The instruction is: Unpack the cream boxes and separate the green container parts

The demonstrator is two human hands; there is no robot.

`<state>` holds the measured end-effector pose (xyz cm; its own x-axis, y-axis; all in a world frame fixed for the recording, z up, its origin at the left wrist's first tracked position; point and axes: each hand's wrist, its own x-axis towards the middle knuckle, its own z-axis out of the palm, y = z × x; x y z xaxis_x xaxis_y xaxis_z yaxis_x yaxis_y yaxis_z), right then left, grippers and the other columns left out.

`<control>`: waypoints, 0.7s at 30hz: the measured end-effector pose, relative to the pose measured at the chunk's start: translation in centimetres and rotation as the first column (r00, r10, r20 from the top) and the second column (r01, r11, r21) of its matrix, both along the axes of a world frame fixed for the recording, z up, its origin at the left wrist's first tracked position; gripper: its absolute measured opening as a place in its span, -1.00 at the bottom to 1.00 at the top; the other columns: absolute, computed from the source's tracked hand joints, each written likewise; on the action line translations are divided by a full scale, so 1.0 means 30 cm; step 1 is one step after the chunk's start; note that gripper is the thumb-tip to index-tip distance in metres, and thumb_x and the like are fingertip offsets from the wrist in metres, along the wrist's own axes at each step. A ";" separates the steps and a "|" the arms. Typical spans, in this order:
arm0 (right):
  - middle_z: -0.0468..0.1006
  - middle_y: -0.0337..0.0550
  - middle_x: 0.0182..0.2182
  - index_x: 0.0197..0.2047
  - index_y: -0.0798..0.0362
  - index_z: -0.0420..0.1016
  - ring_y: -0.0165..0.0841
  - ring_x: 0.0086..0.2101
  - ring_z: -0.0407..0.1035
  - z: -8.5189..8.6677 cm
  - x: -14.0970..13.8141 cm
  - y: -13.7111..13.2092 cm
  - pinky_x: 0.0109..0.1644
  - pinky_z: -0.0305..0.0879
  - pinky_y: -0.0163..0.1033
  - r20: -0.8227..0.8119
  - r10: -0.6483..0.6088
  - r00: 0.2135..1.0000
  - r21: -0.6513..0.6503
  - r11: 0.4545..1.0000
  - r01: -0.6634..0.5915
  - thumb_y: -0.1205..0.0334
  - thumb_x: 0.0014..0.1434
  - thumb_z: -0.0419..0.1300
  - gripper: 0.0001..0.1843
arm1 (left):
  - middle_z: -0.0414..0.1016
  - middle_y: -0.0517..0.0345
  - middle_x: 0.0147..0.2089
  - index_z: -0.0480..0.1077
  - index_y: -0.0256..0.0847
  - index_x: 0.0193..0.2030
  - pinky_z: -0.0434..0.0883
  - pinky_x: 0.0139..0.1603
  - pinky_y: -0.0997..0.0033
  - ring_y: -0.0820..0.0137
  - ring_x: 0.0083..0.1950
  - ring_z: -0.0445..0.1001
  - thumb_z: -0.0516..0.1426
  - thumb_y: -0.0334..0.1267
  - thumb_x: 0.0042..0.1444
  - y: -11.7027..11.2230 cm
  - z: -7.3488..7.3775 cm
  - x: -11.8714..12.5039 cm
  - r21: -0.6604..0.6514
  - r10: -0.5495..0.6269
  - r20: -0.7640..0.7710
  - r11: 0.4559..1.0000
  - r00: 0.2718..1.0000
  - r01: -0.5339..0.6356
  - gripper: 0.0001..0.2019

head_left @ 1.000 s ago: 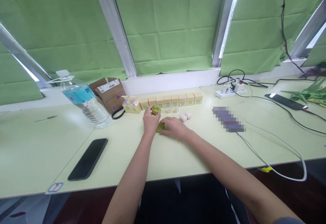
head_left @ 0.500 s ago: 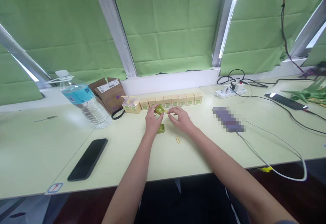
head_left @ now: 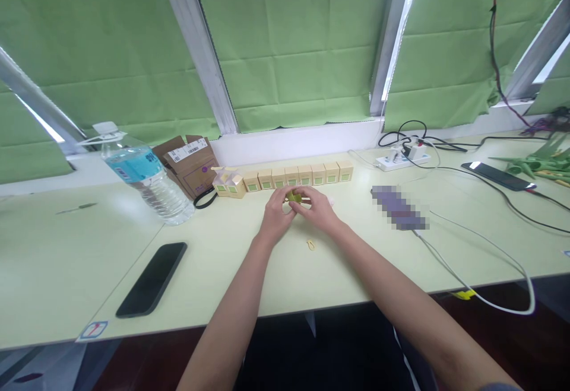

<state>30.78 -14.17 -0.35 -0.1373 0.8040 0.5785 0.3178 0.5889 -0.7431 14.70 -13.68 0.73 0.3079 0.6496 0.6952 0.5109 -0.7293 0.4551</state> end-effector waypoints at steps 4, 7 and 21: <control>0.54 -0.09 -0.04 0.02 -0.04 0.50 -0.30 -0.03 0.47 0.002 0.001 -0.002 0.08 0.52 -0.13 -0.005 -0.018 1.000 -0.010 1.000 0.018 0.04 0.27 0.19 -0.70 | 0.48 0.04 0.14 0.32 -0.07 0.19 0.46 0.13 0.22 0.28 0.17 0.44 0.14 -0.46 0.13 -0.016 0.010 0.009 0.005 -0.030 -0.034 1.000 0.999 0.030 -0.53; 0.54 -0.06 -0.02 0.00 -0.01 0.50 -0.29 -0.03 0.48 0.003 0.004 0.002 0.06 0.52 -0.15 -0.037 -0.054 0.998 -0.034 0.998 0.053 0.02 0.26 0.19 -0.68 | 0.44 0.00 0.18 0.27 -0.08 0.26 0.47 0.10 0.25 0.30 0.15 0.45 0.12 -0.46 0.16 -0.023 0.014 0.010 0.008 -0.028 -0.011 1.000 1.000 0.028 -0.49; 0.58 -0.07 -0.04 -0.05 0.00 0.50 -0.28 -0.08 0.53 0.013 0.005 0.004 0.02 0.52 -0.14 -0.191 -0.029 0.981 -0.086 0.996 0.012 0.01 0.23 0.22 -0.69 | 0.64 0.11 -0.17 0.54 -0.15 -0.03 0.52 -0.14 0.34 0.41 -0.25 0.56 0.20 -0.30 0.22 0.036 -0.015 -0.023 0.133 0.045 0.123 0.989 0.991 -0.061 -0.80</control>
<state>30.95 -14.05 0.04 -0.0132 0.8522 0.5230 0.1757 0.5169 -0.8378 14.02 -12.60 0.27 0.1849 0.5598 0.8077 0.4983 -0.7618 0.4139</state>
